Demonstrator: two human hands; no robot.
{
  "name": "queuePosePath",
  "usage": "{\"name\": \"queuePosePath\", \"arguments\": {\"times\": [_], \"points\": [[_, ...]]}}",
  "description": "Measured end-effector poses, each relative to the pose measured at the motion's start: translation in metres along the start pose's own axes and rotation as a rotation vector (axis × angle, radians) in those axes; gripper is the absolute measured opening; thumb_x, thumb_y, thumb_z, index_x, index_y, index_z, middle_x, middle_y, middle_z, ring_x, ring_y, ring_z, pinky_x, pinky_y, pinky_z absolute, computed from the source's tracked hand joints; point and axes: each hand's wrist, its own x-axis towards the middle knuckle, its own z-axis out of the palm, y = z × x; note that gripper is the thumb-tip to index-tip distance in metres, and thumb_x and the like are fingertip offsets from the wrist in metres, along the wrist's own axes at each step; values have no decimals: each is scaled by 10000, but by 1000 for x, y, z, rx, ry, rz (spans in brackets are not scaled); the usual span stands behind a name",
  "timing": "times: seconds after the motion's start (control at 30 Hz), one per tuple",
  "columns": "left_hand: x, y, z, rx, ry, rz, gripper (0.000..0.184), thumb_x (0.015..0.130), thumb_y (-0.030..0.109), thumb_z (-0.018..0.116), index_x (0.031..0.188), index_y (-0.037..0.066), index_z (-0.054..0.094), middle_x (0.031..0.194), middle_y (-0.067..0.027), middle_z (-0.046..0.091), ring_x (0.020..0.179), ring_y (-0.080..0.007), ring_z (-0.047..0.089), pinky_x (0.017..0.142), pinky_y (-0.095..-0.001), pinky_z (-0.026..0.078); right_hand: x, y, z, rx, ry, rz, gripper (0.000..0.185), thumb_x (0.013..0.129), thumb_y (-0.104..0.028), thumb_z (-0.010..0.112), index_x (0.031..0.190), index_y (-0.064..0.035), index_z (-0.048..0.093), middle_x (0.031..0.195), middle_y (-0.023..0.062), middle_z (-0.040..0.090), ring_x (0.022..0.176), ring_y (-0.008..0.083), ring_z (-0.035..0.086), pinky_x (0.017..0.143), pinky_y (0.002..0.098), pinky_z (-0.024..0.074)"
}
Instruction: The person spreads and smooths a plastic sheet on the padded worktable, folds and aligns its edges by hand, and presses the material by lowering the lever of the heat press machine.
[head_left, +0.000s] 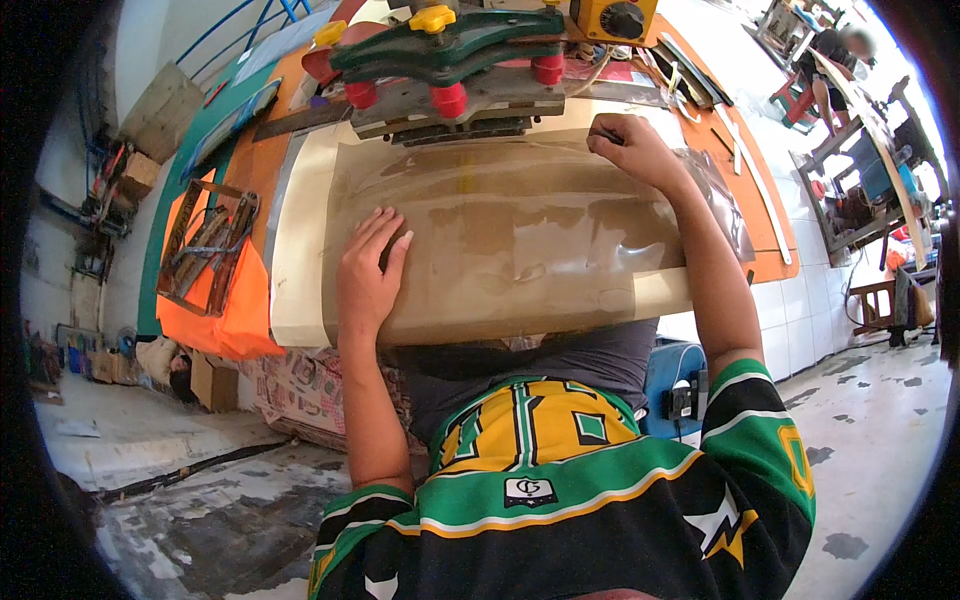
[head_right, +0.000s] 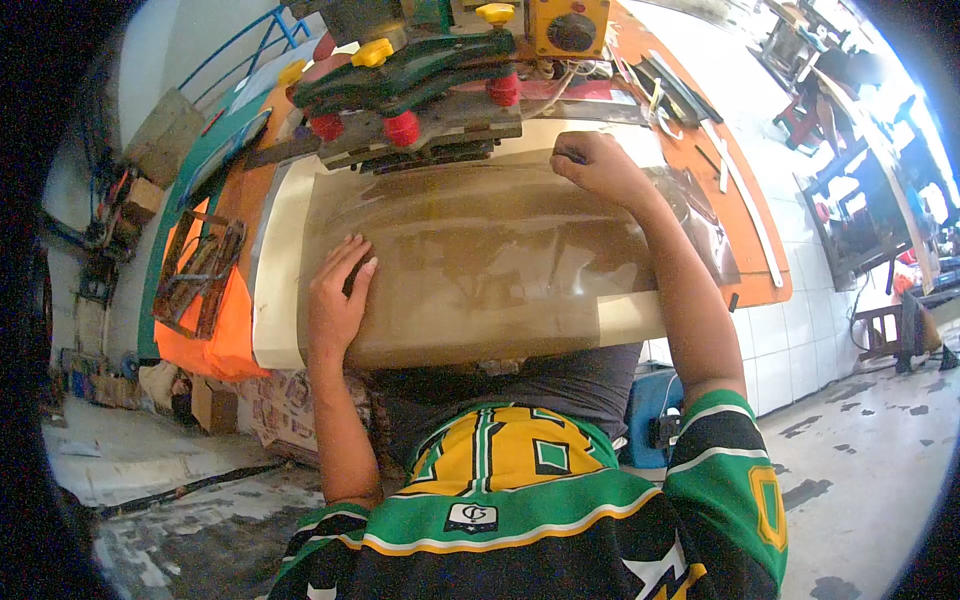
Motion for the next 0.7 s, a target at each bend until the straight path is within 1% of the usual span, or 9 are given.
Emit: {"name": "queuePosePath", "arguments": {"times": [0.17, 0.23, 0.3, 0.37, 0.43, 0.5, 0.53, 0.67, 0.7], "points": [[-8, 12, -3, 20, -10, 4, 319, 1007, 214, 659, 1225, -9, 728, 1323, -202, 693, 1315, -361, 609, 1145, -456, 445, -5, -10, -6, 73, -21, -57, 318, 966, -315, 683, 1046, -11, 734, 811, 174, 702, 743, 284, 654, 755, 409, 523], [-20, 26, -9, 25, -41, -72, 323, 1003, 216, 664, 1223, -13, 726, 1321, -213, 691, 1316, -368, 606, 1138, -453, 451, -9, -6, -7, 77, -19, -87, 324, 974, -321, 696, 1067, -13, 742, 815, 160, 710, 744, 271, 651, 757, 401, 524], [-28, 43, -23, 31, -98, -91, 335, 1001, 225, 668, 1227, -17, 721, 1312, -218, 693, 1299, -374, 613, 1125, -448, 458, -8, 1, -5, 216, -29, -164, 327, 970, -323, 727, 1080, -16, 754, 793, 103, 704, 718, 184, 621, 701, 347, 508], [-31, 53, -39, 41, -145, -116, 347, 1000, 234, 671, 1231, -21, 717, 1304, -224, 694, 1282, -380, 620, 1113, -443, 466, -10, 1, -6, 290, -79, -126, 317, 971, -312, 734, 1086, -18, 761, 785, 63, 692, 714, 143, 597, 673, 317, 490], [-30, 61, -52, 52, -267, -129, 354, 997, 255, 678, 1239, 0, 717, 1252, -231, 709, 1192, -386, 657, 1032, -452, 503, -11, -3, -8, 361, -129, -92, 307, 972, -302, 741, 1092, -21, 768, 777, 22, 680, 709, 101, 572, 644, 288, 472], [-17, 70, -62, 69, -322, -177, 350, 996, 264, 680, 1237, 13, 719, 1219, -223, 717, 1139, -384, 670, 989, -461, 513, -16, -13, -13, 496, -194, -60, 267, 984, -255, 753, 1046, 4, 763, 792, -53, 654, 690, 36, 489, 598, 224, 386], [-10, 74, -63, 85, -380, -226, 346, 995, 274, 681, 1234, 27, 722, 1186, -215, 725, 1087, -381, 683, 947, -470, 523, -17, -13, -12, 495, -193, -63, 267, 984, -255, 753, 1046, 4, 763, 792, -53, 654, 690, 36, 489, 598, 224, 386], [27, 82, -48, -32, -235, -82, 300, 984, 251, 695, 1199, 45, 732, 1090, -190, 735, 1015, -361, 697, 897, -470, 537, -19, -17, -12, 540, -202, -105, 263, 962, -269, 779, 1028, -15, 781, 765, -67, 640, 677, 23, 476, 580, 224, 372], [36, 84, -42, -135, -135, 17, 295, 976, 236, 704, 1204, 50, 725, 1087, -172, 728, 1023, -350, 688, 911, -457, 533, -19, -17, -13, 531, -233, -87, 286, 958, -287, 780, 1047, -15, 783, 790, -48, 666, 704, 43, 515, 606, 242, 407]]}}
